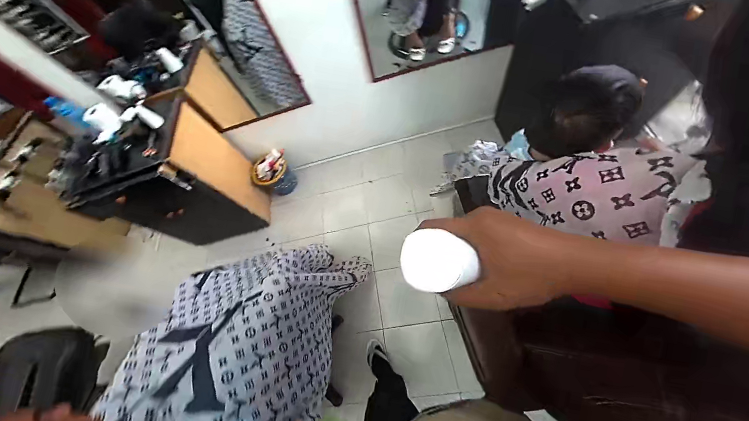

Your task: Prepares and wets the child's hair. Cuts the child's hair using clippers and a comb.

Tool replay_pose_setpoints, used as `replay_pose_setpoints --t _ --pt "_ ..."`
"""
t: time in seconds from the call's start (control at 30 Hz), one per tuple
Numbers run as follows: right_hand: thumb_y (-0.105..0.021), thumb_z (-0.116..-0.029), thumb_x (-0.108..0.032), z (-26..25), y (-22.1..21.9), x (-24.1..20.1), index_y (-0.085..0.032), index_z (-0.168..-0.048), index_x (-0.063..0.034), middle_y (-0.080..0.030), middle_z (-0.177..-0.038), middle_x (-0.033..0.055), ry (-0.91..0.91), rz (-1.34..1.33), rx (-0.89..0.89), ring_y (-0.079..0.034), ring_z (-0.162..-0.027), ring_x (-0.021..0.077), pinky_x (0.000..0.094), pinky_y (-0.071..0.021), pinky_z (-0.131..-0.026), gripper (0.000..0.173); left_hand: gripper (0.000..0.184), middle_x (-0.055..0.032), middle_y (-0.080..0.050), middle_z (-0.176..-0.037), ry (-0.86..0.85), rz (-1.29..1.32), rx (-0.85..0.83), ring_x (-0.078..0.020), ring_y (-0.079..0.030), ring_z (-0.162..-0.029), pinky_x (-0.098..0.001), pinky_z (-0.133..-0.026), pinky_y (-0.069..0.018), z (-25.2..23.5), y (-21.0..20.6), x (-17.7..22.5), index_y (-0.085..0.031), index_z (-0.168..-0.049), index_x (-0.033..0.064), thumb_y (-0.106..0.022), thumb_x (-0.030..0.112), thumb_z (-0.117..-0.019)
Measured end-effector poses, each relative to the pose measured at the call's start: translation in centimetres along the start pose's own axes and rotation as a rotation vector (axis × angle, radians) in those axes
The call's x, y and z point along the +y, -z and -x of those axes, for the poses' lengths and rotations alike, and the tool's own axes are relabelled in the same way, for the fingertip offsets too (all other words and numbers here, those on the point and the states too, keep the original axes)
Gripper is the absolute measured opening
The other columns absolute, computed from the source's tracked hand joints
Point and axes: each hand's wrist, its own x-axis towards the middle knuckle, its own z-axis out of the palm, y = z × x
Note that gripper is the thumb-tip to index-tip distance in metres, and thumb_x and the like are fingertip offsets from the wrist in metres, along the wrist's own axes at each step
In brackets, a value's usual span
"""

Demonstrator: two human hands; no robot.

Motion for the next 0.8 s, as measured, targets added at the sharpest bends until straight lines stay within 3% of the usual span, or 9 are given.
replay_pose_setpoints --t 0.1,0.2,0.27,0.33,0.4,0.47,0.57,0.67,0.8 --pt "-0.075 -0.0794 -0.033 -2.3 -0.6 1.9 -0.069 -0.109 -0.0145 -0.070 -0.084 -0.0041 -0.142 0.152 0.220 -0.068 -0.078 0.0039 0.0275 -0.0582 -0.067 0.035 0.039 -0.0068 -0.070 -0.121 0.046 0.057 -0.035 -0.0131 -0.072 -0.085 -0.0308 -0.075 -0.0624 -17.7 0.0 7.2 -0.047 -0.137 -0.0003 -0.034 0.026 -0.1105" --pt "-0.079 -0.0705 -0.034 -2.8 -1.6 2.8 -0.073 -0.105 -0.0107 -0.065 -0.109 0.0049 -0.218 0.339 0.350 -0.062 -0.104 0.0193 0.0393 -0.0563 -0.086 0.042 0.038 -0.0017 -0.072 -0.122 0.075 0.283 -0.180 -0.0101 -0.072 -0.082 -0.0269 -0.071 -0.0601 -31.2 -5.2 15.1 -0.045 -0.137 0.0075 -0.025 0.028 -0.1127" --pt "-0.078 -0.0748 -0.034 -2.0 -1.9 1.7 -0.071 -0.109 -0.0096 -0.062 -0.130 0.0086 -0.377 0.366 0.362 -0.059 -0.121 0.0226 0.0417 -0.0534 -0.099 0.043 0.036 0.0025 -0.073 -0.123 0.136 0.415 -0.352 -0.0083 -0.072 -0.081 -0.0247 -0.068 -0.0588 -37.5 -10.3 19.0 -0.049 -0.133 0.0155 -0.023 0.030 -0.1129" --pt "-0.073 -0.0839 -0.036 -1.4 -1.8 -0.1 -0.066 -0.125 -0.0087 -0.063 -0.132 0.0072 -0.647 0.329 0.453 -0.063 -0.118 0.0196 0.0430 -0.0551 -0.097 0.050 0.034 0.0027 -0.073 -0.122 0.197 0.500 -0.515 -0.0081 -0.072 -0.080 -0.0245 -0.067 -0.0579 -42.0 -16.4 22.0 -0.054 -0.127 0.0172 -0.026 0.029 -0.1126" --pt "-0.070 -0.0892 -0.039 -1.3 -1.6 -1.7 -0.057 -0.136 -0.0102 -0.069 -0.114 0.0106 -0.919 0.324 0.639 -0.069 -0.100 0.0244 0.0508 -0.0574 -0.085 0.057 0.032 0.0014 -0.072 -0.122 0.226 0.520 -0.671 -0.0085 -0.071 -0.081 -0.0251 -0.067 -0.0574 -44.2 -22.8 24.5 -0.051 -0.127 0.0153 -0.025 0.026 -0.1123" --pt "-0.068 -0.0899 -0.039 -1.3 -1.4 -1.7 -0.051 -0.141 -0.0100 -0.070 -0.106 0.0133 -1.042 0.395 0.840 -0.070 -0.093 0.0267 0.0530 -0.0578 -0.080 0.061 0.033 0.0003 -0.071 -0.123 0.236 0.520 -0.834 -0.0095 -0.070 -0.081 -0.0264 -0.068 -0.0573 -44.4 -28.9 26.4 -0.047 -0.130 0.0144 -0.022 0.024 -0.1120" --pt "-0.068 -0.0896 -0.033 -1.7 -0.8 0.5 -0.048 -0.142 -0.0047 -0.070 -0.107 0.0166 -1.109 0.470 1.070 -0.070 -0.094 0.0277 0.0512 -0.0579 -0.081 0.062 0.033 -0.0023 -0.072 -0.121 0.222 0.480 -1.082 -0.0127 -0.072 -0.081 -0.0289 -0.071 -0.0596 -42.8 -37.4 28.9 -0.048 -0.129 0.0153 -0.021 0.022 -0.1123" --pt "-0.075 -0.0894 -0.022 -3.3 -1.0 3.2 -0.043 -0.144 -0.0003 -0.066 -0.116 0.0232 -1.253 0.330 1.260 -0.068 -0.102 0.0347 0.0568 -0.0553 -0.088 0.067 0.034 -0.0039 -0.072 -0.123 0.168 0.384 -1.369 -0.0140 -0.074 -0.083 -0.0283 -0.072 -0.0610 -42.1 -43.3 30.6 -0.052 -0.130 0.0183 -0.024 0.022 -0.1121" --pt "-0.075 -0.0890 -0.023 -5.5 -0.9 6.7 -0.039 -0.146 -0.0035 -0.066 -0.115 0.0175 -1.271 0.285 1.494 -0.069 -0.098 0.0259 0.0484 -0.0577 -0.085 0.070 0.027 -0.0079 -0.068 -0.129 0.085 0.246 -1.599 -0.0158 -0.074 -0.083 -0.0273 -0.068 -0.0608 -42.8 -50.5 34.0 -0.045 -0.130 0.0140 -0.026 0.017 -0.1115"
